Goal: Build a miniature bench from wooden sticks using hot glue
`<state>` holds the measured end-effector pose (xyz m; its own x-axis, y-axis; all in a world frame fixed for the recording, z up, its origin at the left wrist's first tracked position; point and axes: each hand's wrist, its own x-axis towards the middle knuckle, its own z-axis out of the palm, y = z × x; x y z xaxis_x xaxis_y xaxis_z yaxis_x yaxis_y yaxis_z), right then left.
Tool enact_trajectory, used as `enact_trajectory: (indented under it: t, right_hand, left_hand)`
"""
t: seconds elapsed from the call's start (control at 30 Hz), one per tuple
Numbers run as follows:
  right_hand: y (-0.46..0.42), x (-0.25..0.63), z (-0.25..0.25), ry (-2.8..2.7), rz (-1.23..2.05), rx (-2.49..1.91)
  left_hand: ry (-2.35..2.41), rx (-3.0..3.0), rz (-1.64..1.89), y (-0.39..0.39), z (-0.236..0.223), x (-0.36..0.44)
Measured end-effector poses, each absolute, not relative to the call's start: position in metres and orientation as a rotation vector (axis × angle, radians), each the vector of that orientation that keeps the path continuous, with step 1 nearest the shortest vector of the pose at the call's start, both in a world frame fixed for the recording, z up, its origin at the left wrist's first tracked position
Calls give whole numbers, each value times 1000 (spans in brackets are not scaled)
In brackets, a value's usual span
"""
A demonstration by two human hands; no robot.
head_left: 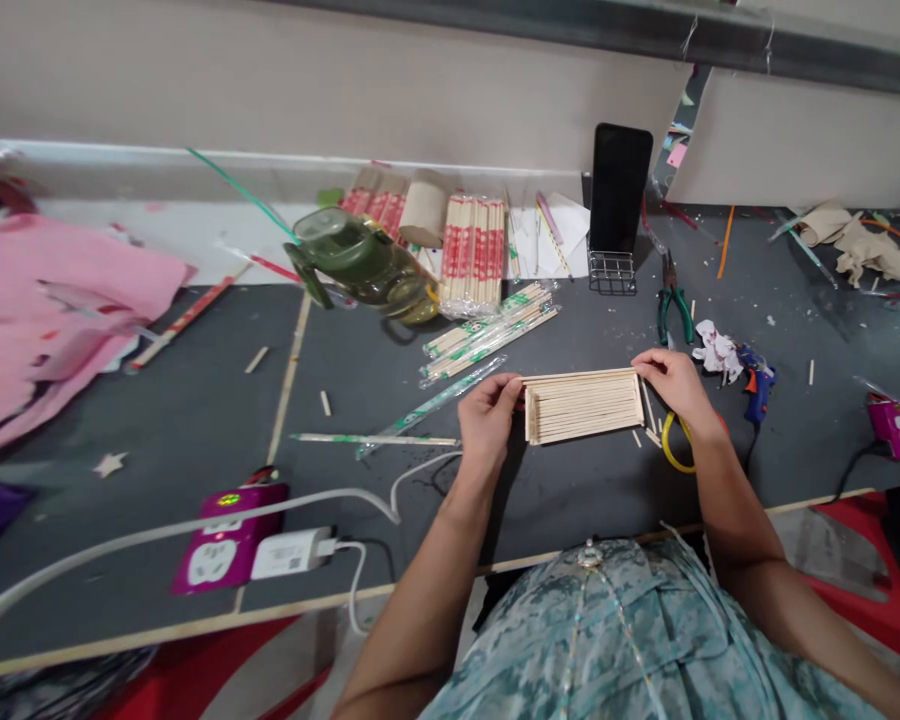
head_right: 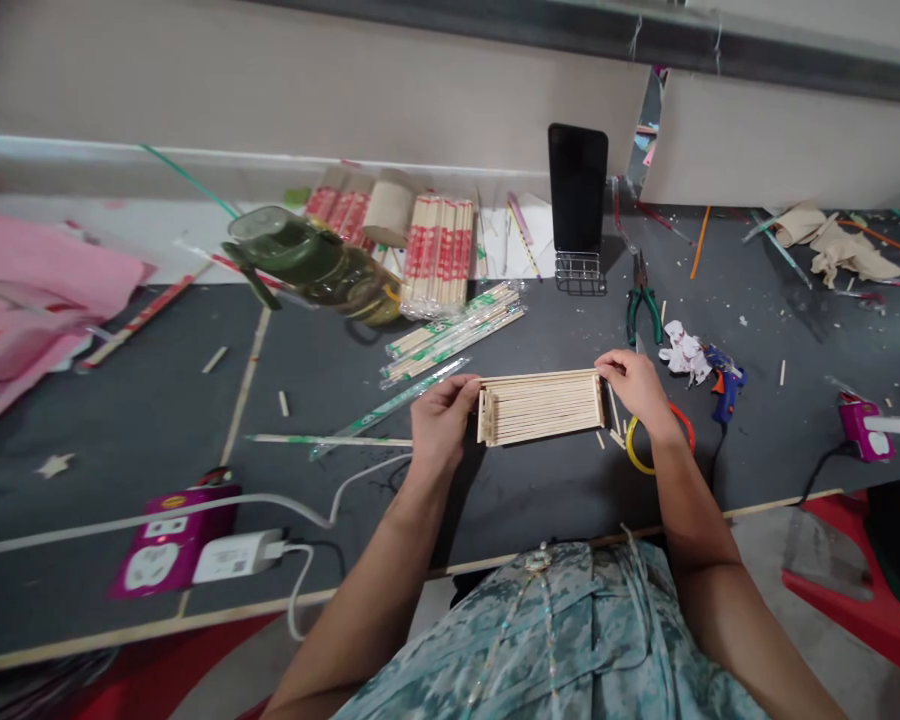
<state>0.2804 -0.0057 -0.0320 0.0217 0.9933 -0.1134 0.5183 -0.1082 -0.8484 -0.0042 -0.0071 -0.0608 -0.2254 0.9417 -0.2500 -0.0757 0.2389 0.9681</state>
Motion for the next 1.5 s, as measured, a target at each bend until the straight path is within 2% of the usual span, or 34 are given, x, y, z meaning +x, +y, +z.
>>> enact_trajectory:
  t: [0.43, 0.63, 0.9, 1.5]
  right_hand:
    - [-8, 276, -25, -1554, 944, -1671]
    - [-13, 275, -13, -1558, 749, -1638]
    - [-22, 274, 1, -1551, 661, -1560]
    - [-24, 272, 8, -1585, 632, -1595]
  left_hand:
    - [1411, 894, 1175, -11, -58, -10]
    - [1423, 881, 1174, -10, -59, -11]
    - [1421, 836, 1179, -10, -59, -11]
    - [1443, 814, 1172, -10, -60, -8]
